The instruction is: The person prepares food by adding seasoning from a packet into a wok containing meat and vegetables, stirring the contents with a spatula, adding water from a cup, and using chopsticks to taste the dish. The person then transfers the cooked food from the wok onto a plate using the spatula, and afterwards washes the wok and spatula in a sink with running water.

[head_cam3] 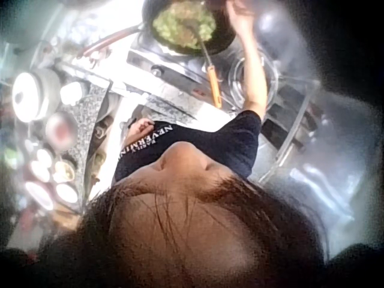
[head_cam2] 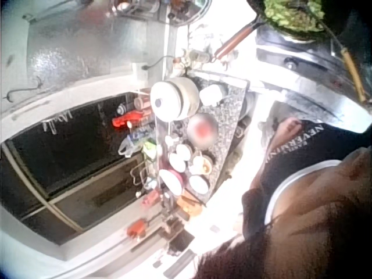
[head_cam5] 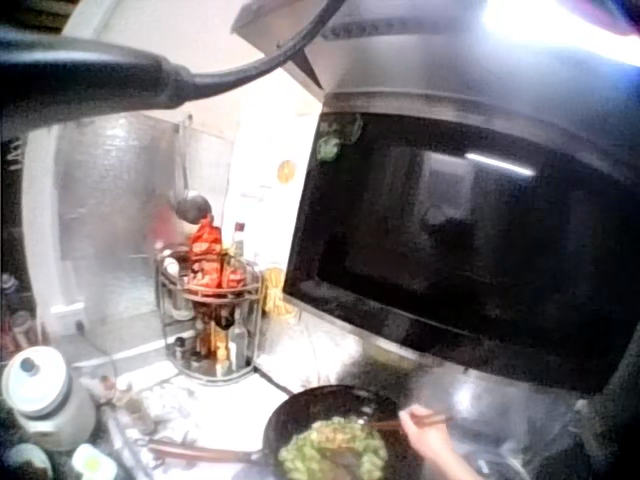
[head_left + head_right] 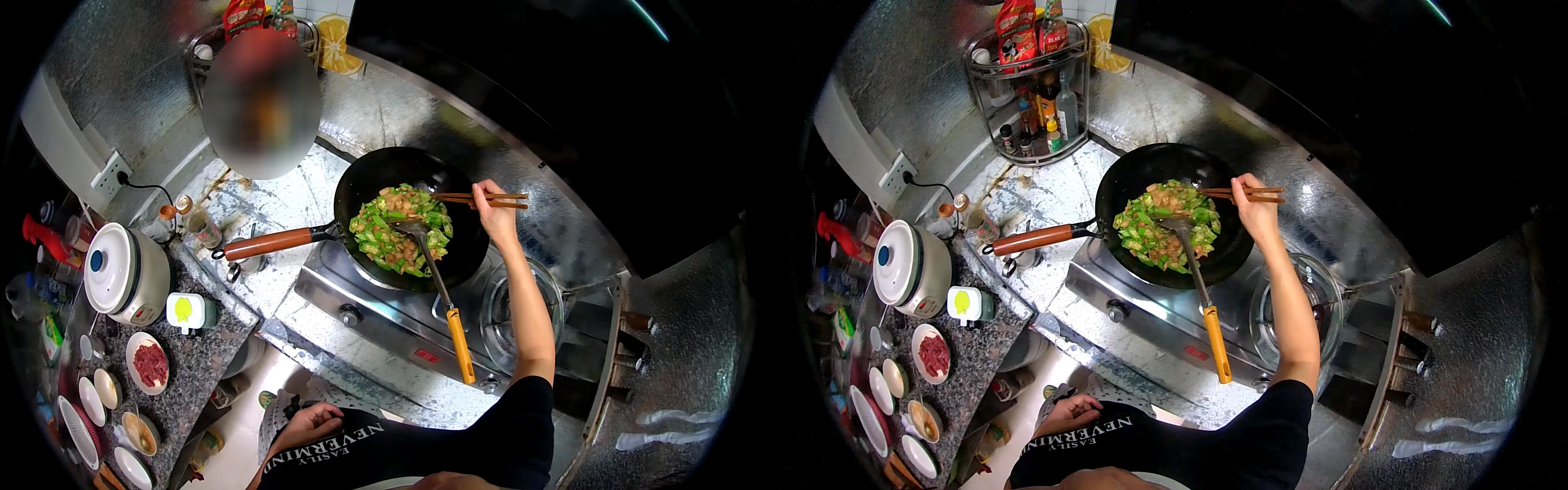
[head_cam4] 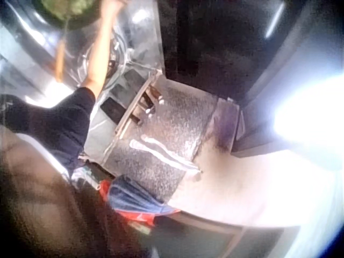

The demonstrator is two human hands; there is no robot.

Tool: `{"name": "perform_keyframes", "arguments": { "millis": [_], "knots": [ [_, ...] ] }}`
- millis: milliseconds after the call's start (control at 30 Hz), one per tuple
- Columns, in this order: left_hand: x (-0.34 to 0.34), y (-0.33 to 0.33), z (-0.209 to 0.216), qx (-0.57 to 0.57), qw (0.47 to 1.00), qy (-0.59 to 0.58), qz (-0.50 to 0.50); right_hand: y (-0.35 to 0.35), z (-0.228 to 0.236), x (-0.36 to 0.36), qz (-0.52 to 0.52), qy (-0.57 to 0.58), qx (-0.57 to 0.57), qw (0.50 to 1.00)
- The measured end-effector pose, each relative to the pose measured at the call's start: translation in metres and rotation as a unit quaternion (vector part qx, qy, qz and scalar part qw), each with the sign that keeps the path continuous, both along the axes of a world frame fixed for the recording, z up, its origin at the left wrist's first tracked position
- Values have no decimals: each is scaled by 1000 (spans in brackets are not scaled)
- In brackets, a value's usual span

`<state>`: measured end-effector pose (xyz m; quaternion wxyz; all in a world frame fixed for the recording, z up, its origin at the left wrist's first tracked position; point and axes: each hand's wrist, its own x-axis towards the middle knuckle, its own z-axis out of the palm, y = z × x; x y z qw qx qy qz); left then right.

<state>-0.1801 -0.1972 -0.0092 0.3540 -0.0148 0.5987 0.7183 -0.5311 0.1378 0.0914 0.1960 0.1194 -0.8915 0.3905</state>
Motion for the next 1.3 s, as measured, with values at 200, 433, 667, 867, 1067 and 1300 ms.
{"name": "perform_keyframes", "arguments": {
  "millis": [200,433,667,867,1067,1300],
  "knots": [
    [-1,0,4,4,1000,-11,-10,-8,-3,7,17,0,56,998],
    [2,-3,3,2,1000,0,-5,-15,-3,7,10,-14,60,998],
    [6,-4,7,3,1000,-5,11,-21,-9,1,22,6,62,998],
    [6,-7,9,-14,1000,0,9,-17,-2,5,0,29,44,999],
    [6,-10,3,-9,1000,5,14,-20,53,65,40,31,-199,979],
    [2,-10,1,-7,1000,5,1,-10,97,157,277,97,-412,863]
  ]
}}
